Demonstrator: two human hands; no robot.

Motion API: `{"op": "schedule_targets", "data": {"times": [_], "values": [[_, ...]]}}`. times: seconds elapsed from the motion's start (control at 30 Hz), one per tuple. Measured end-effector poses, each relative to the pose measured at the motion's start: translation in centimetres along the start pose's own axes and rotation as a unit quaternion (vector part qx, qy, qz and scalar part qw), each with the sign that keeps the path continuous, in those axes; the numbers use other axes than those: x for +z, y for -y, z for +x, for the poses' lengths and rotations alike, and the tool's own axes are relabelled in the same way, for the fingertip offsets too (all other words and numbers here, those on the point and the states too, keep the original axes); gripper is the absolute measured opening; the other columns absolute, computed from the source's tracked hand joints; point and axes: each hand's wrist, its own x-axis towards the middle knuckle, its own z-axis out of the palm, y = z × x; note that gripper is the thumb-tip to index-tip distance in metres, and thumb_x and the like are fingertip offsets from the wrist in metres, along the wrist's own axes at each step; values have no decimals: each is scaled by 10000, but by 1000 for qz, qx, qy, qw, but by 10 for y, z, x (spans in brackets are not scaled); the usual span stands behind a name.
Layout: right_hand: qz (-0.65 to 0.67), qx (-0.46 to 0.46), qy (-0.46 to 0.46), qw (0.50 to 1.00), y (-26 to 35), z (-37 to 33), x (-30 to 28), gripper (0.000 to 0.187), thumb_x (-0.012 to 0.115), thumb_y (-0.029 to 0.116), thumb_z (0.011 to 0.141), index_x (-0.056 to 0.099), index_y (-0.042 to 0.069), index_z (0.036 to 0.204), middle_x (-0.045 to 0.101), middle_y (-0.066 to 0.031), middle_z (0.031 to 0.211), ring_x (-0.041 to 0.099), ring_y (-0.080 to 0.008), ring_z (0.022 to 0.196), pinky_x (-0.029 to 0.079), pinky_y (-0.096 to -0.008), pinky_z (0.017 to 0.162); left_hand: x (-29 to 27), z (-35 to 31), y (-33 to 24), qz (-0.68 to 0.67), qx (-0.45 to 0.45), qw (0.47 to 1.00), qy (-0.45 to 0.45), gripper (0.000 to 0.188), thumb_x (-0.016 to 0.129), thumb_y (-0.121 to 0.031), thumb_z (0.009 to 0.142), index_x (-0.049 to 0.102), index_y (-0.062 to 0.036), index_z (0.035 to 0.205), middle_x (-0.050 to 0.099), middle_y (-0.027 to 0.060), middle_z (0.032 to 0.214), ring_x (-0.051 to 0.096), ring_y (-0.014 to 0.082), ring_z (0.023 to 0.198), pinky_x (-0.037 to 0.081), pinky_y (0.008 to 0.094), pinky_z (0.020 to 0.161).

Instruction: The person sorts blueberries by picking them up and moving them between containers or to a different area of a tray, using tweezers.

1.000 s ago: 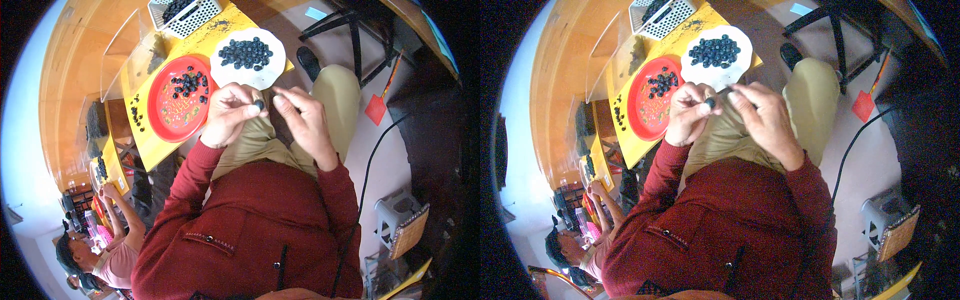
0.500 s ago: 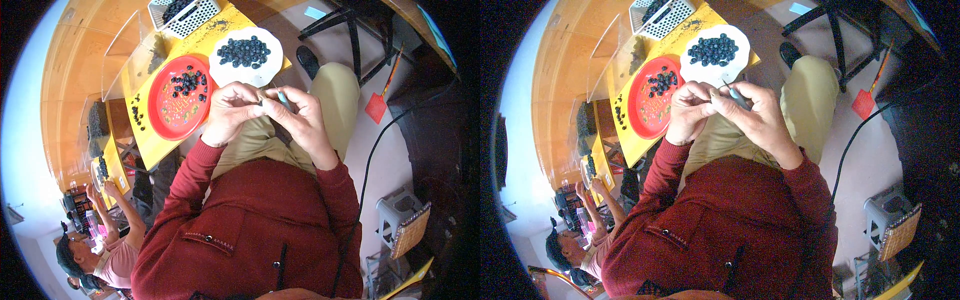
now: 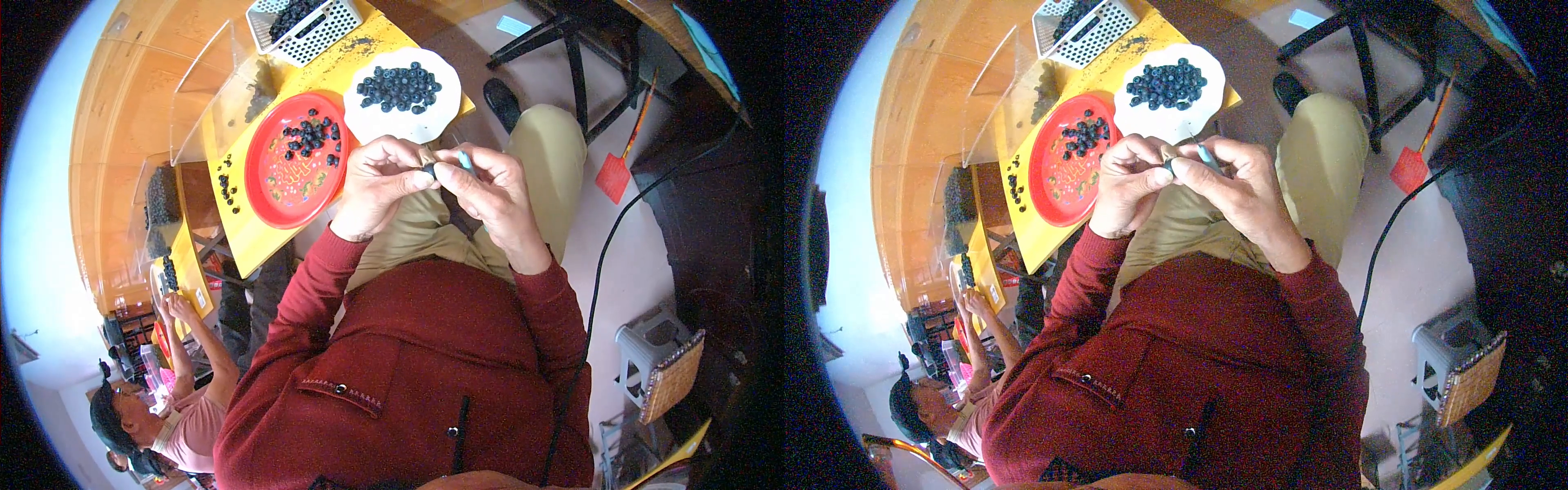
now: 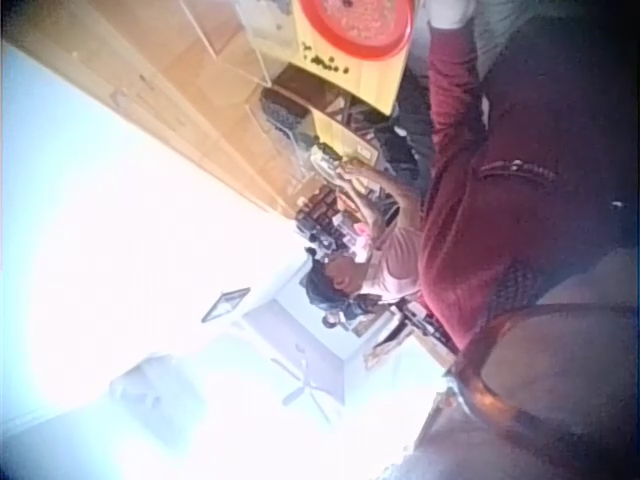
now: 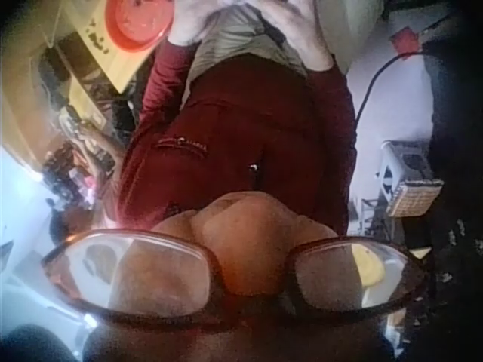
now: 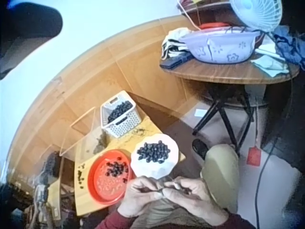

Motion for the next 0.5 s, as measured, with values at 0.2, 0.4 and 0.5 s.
{"op": "schedule_targets", "data": {"times": [0.2,0.4,0.5], "values": [[2,-22,-3,1000,-4,-2,-1,191,648,97,875,675,-38,1007,649,7,765,529,-20,678,401,-174,577,1,-5,3,-28,-20,999,2,136,685,16,807,572,-29,867,620,111,894,625,187,814,541,310,733],[12,-26,-2,1000,0,-6,3,174,628,79,888,676,-27,1016,667,-10,798,545,-24,699,413,-170,595,3,-6,2,-47,-22,999,1,122,678,2,818,568,-28,862,609,103,884,622,178,810,544,285,725],[-10,-53,-8,999,-4,-9,4,167,621,70,891,676,-20,1020,653,7,786,530,-17,691,404,-171,587,6,-8,0,-64,-24,998,3,122,675,22,813,567,-22,848,615,103,867,628,183,809,547,301,736]]}}
